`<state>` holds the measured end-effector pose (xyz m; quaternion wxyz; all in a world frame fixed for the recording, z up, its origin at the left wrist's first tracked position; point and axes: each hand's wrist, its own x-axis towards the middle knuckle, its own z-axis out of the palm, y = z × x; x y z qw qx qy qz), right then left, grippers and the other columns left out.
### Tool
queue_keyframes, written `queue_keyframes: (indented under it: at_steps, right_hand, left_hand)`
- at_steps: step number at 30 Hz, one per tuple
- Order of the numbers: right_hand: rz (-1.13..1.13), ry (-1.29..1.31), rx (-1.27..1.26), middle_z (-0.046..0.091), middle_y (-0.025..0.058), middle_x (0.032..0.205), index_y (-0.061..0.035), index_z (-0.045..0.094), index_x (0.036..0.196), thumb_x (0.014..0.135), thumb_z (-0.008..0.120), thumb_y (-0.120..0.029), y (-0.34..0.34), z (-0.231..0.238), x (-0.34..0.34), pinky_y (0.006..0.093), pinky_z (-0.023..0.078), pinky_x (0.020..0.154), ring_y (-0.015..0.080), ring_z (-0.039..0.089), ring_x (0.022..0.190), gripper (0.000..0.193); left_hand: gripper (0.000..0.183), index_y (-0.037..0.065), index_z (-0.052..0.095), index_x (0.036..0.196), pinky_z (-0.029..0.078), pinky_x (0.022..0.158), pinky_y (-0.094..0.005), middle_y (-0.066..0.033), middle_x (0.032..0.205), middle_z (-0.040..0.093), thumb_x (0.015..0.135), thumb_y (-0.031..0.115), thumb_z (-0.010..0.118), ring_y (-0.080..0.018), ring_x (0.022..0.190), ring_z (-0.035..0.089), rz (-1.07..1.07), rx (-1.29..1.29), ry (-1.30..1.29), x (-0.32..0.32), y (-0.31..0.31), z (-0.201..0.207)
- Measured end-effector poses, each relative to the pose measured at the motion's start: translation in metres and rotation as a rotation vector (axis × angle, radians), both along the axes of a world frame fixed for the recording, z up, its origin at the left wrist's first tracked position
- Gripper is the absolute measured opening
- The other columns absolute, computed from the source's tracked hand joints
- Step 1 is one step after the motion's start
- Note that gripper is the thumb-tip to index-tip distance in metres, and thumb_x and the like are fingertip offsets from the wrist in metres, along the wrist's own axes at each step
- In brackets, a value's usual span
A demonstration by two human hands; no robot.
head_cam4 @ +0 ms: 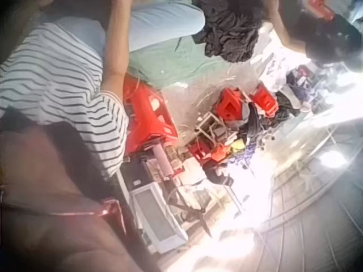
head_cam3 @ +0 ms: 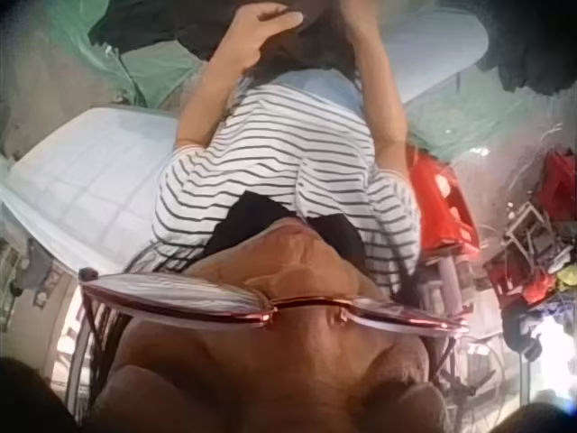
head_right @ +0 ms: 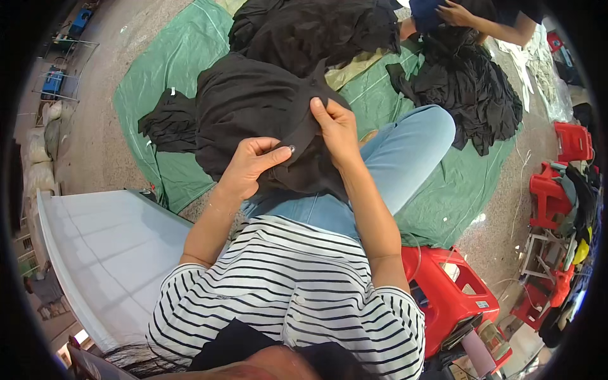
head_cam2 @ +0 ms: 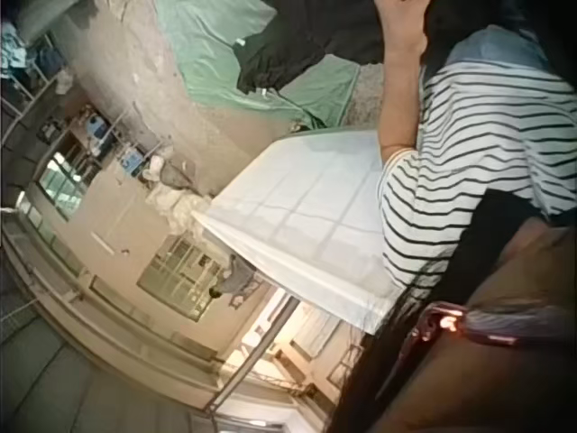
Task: Trimming loose threads and excess material from black garments using a pair of scissors.
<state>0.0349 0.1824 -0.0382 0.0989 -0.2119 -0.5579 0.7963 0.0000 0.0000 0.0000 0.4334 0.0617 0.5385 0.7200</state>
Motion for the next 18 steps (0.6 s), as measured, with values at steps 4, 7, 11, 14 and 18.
queue_keyframes:
  at_steps: [4,7,11,14,18]
  right_hand:
    - [-0.107,-0.109,0.383,0.065,0.0021,0.083,-0.0033,0.067,0.099,0.094,0.062,-0.026,-0.012,-0.02,0.012,0.0243,0.048,0.065,0.0084,0.057,0.071,0.024]
    - [-0.347,0.144,0.607,0.063,0.009,0.095,-0.0011,0.062,0.099,0.085,0.068,-0.01,-0.032,-0.003,0.041,0.0295,0.049,0.073,0.0174,0.06,0.08,0.017]
    - [-0.059,0.417,0.99,0.064,0.0116,0.095,-0.0029,0.062,0.091,0.071,0.074,0.0,-0.037,0.007,0.052,0.0341,0.05,0.073,0.0279,0.062,0.086,0.024]
    - [-0.079,0.395,1.01,0.064,0.0112,0.091,-0.0029,0.062,0.088,0.072,0.073,0.0,-0.042,-0.004,0.047,0.0335,0.05,0.069,0.0271,0.062,0.079,0.019]
    - [-0.037,0.301,0.514,0.063,0.0103,0.086,-0.0012,0.063,0.087,0.078,0.07,0.0,-0.039,-0.003,0.049,0.0291,0.049,0.063,0.0218,0.062,0.07,0.012]
  left_hand:
    - [0.007,0.001,0.068,0.089,0.049,0.066,-0.0201,-0.001,0.083,0.067,0.087,0.008,0.068,-0.0062,0.072,0.061,0.201,0.027,-0.18,-0.007,0.004,-0.003]
    - [0.006,0.003,0.068,0.087,0.05,0.065,-0.0215,-0.0002,0.083,0.067,0.088,0.009,0.066,-0.0065,0.071,0.061,0.38,0.09,-0.197,-0.01,0.01,-0.002]
    - [0.006,0.002,0.068,0.089,0.049,0.066,-0.0207,0.0005,0.085,0.066,0.09,0.007,0.064,-0.0055,0.072,0.06,0.474,0.189,-0.137,-0.006,0.017,-0.004]
    - [0.007,0.002,0.068,0.09,0.048,0.066,-0.0196,0.0014,0.085,0.065,0.091,0.007,0.064,-0.0041,0.073,0.059,0.482,0.207,-0.069,-0.003,0.021,-0.002]
    - [0.008,0.0,0.067,0.091,0.046,0.067,-0.0176,0.0028,0.084,0.064,0.091,0.008,0.065,-0.0023,0.074,0.056,0.578,0.155,0.073,-0.001,0.024,-0.001]
